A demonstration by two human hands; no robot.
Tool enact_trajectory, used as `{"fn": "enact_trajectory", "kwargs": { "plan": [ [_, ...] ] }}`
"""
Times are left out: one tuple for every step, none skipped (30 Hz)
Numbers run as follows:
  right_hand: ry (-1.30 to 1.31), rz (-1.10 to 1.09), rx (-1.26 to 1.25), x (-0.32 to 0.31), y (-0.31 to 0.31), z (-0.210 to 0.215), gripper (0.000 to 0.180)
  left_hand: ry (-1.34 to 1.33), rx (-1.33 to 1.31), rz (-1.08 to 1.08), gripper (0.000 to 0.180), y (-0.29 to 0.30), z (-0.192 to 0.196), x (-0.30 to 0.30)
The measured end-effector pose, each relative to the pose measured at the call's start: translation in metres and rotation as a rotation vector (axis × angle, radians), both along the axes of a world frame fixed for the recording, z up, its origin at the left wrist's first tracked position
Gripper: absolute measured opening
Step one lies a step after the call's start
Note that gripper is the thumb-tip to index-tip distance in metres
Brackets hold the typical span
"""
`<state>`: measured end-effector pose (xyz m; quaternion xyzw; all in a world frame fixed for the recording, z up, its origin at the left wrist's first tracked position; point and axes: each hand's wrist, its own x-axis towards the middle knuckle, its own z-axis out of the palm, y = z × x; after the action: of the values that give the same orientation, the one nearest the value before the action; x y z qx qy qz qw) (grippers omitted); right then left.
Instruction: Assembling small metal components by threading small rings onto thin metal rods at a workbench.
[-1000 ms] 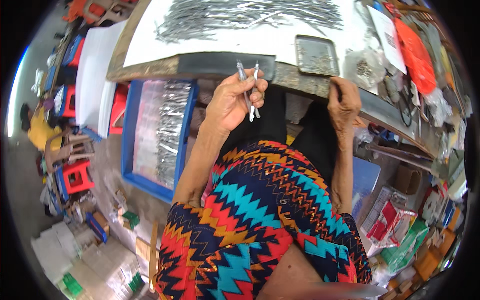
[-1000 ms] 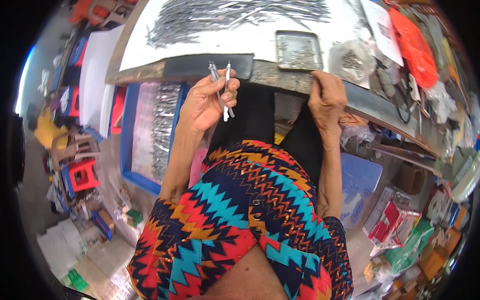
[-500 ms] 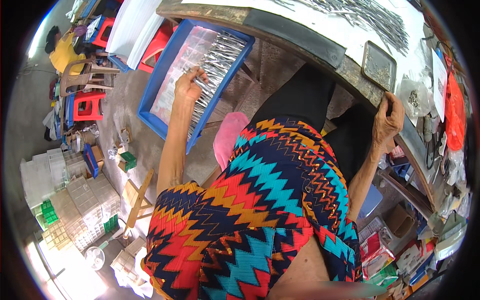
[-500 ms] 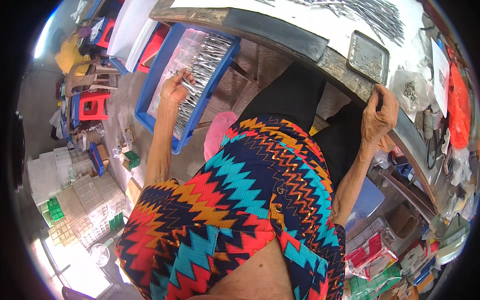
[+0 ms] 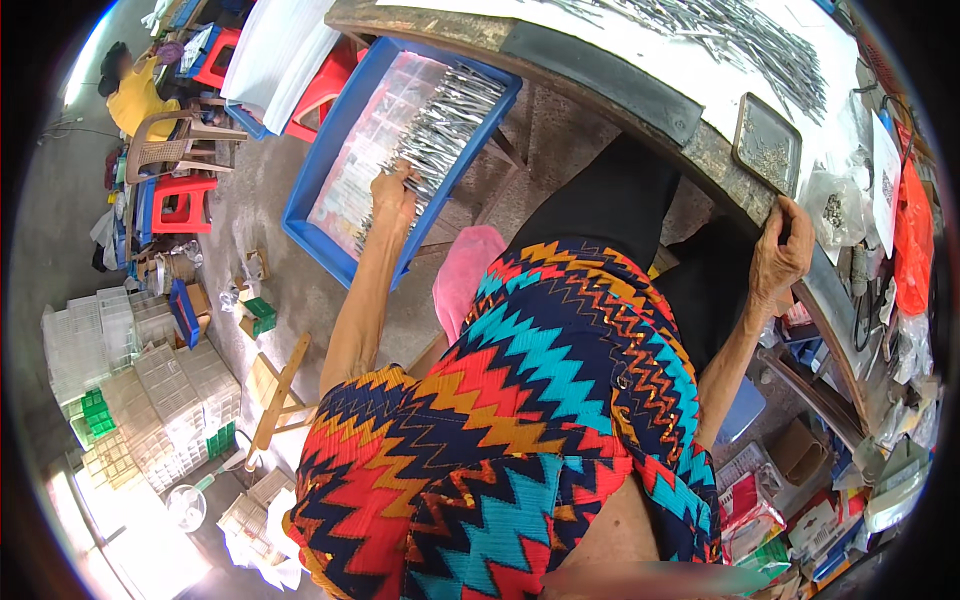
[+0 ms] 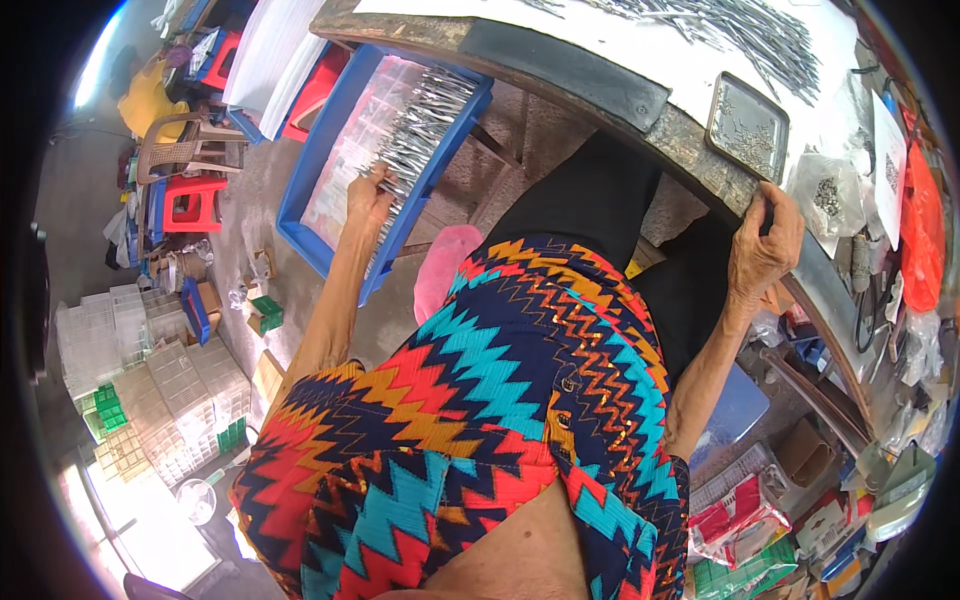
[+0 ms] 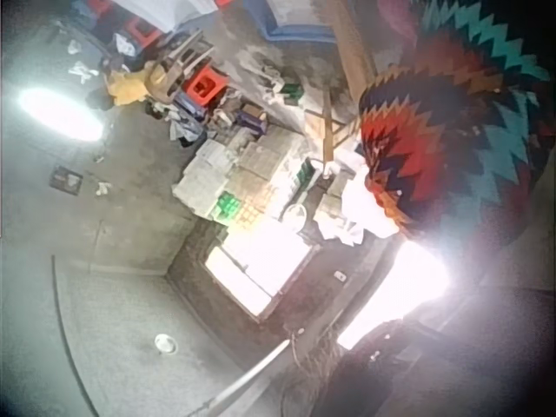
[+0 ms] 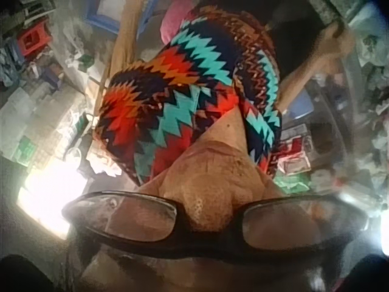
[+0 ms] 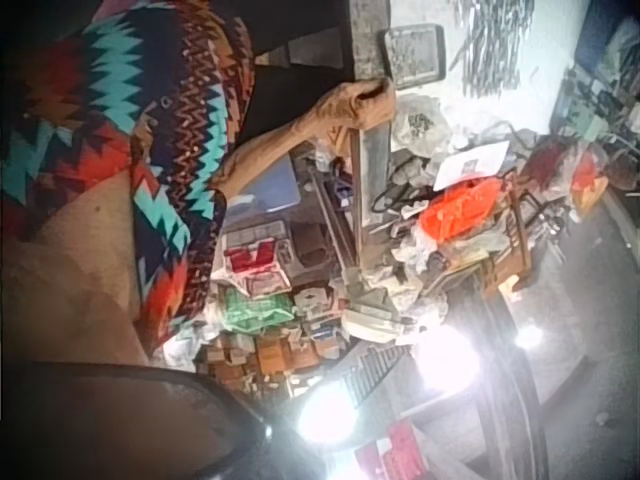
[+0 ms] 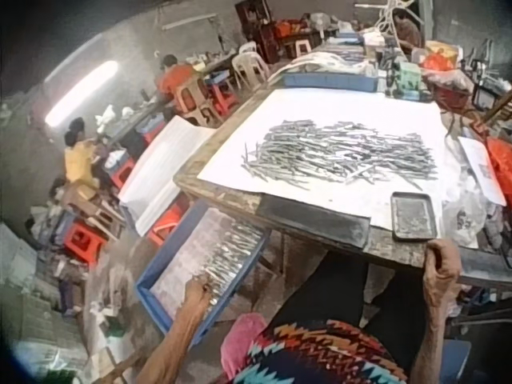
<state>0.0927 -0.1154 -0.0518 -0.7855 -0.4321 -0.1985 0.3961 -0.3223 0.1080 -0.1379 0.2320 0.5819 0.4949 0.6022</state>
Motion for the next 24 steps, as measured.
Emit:
{"fn": "enact_trajectory", "kwargs": {
  "plan": [
    [-0.01, 0.002, 0.004, 0.001, 0.0, -0.001, 0.011, 0.002, 0.001, 0.0, 0.003, 0.0, -0.001, -0.001],
    [-0.007, 0.002, 0.006, 0.001, 0.001, -0.001, 0.011, 0.176, -0.036, -0.026, 0.005, 0.001, -0.001, -0.003],
    [-0.003, -0.003, 0.001, 0.001, 0.001, 0.0, 0.011, 0.35, -0.073, -0.052, 0.009, 0.002, -0.002, -0.003],
    [0.002, -0.008, -0.003, 0.001, 0.002, 0.0, 0.011, 0.353, -0.068, -0.052, 0.009, 0.002, -0.003, -0.005],
    [0.006, -0.009, 0.004, 0.001, 0.002, 0.001, 0.011, 0.372, -0.051, -0.035, 0.014, 0.002, -0.005, -0.005],
    [0.005, -0.006, -0.002, 0.001, 0.002, 0.001, 0.011, 0.391, -0.032, -0.018, 0.019, 0.002, -0.006, -0.005],
    [0.005, -0.001, -0.002, 0.001, 0.003, 0.002, 0.012, 0.396, -0.019, -0.014, 0.019, 0.002, -0.011, -0.007],
    [0.009, -0.002, 0.013, 0.001, 0.003, 0.002, 0.012, 0.527, -0.003, -0.019, 0.02, 0.003, -0.014, -0.007],
    [-0.003, 0.007, 0.006, 0.003, 0.0, 0.002, 0.011, 0.658, 0.013, -0.023, 0.022, 0.004, -0.017, -0.006],
    [-0.017, 0.014, -0.002, 0.005, -0.002, 0.002, 0.011, 0.742, 0.051, -0.046, 0.025, 0.0, -0.015, -0.001],
    [-0.017, 0.008, 0.021, 0.006, -0.002, 0.003, 0.011, 0.75, 0.057, -0.1, 0.025, 0.0, -0.019, -0.006],
    [-0.038, 0.013, 0.016, 0.007, -0.003, 0.002, 0.011, 0.733, 0.104, -0.131, 0.025, 0.0, -0.024, -0.01],
    [-0.058, 0.021, 0.009, 0.007, -0.002, 0.001, 0.011, 0.718, 0.149, -0.157, 0.026, -0.001, -0.028, -0.013],
    [-0.029, 0.012, 0.002, 0.006, -0.005, 0.002, 0.011, 0.713, 0.164, -0.163, 0.026, -0.003, -0.03, -0.013],
    [-0.038, -0.003, 0.012, 0.005, -0.004, 0.004, 0.011, 0.873, 0.218, -0.155, 0.028, -0.003, -0.032, -0.012],
    [0.014, 0.015, 0.038, 0.001, -0.003, 0.007, 0.012, 1.028, 0.27, -0.143, 0.03, -0.006, -0.035, -0.011],
    [0.06, 0.028, 0.059, -0.002, -0.004, 0.011, 0.013, 1.137, 0.302, -0.137, 0.035, -0.007, -0.035, -0.019],
    [0.067, 0.021, 0.066, -0.002, -0.004, 0.011, 0.014, 1.239, 0.34, -0.148, 0.039, -0.007, -0.037, -0.024],
    [0.033, 0.011, 0.043, 0.002, -0.01, 0.008, 0.014, 1.013, 0.131, -0.288, 0.045, -0.012, 0.003, 0.008],
    [0.044, 0.051, 0.072, -0.002, -0.002, 0.012, 0.014, 1.053, 0.203, -0.171, 0.047, -0.007, -0.018, -0.022],
    [0.073, 0.073, 0.095, -0.001, 0.002, 0.008, 0.013, 1.253, 0.216, -0.194, 0.048, 0.002, -0.028, -0.037],
    [0.064, 0.057, 0.106, -0.001, 0.003, 0.009, 0.013, 1.208, 0.29, -0.141, 0.048, -0.005, -0.018, -0.019],
    [0.1, 0.054, 0.103, -0.001, 0.003, 0.009, 0.013, 1.184, 0.303, -0.152, 0.048, -0.004, -0.01, -0.013],
    [0.086, 0.048, 0.105, 0.001, 0.003, 0.008, 0.013, 1.196, 0.343, -0.185, 0.045, -0.004, -0.003, 0.001]
  ]
}}
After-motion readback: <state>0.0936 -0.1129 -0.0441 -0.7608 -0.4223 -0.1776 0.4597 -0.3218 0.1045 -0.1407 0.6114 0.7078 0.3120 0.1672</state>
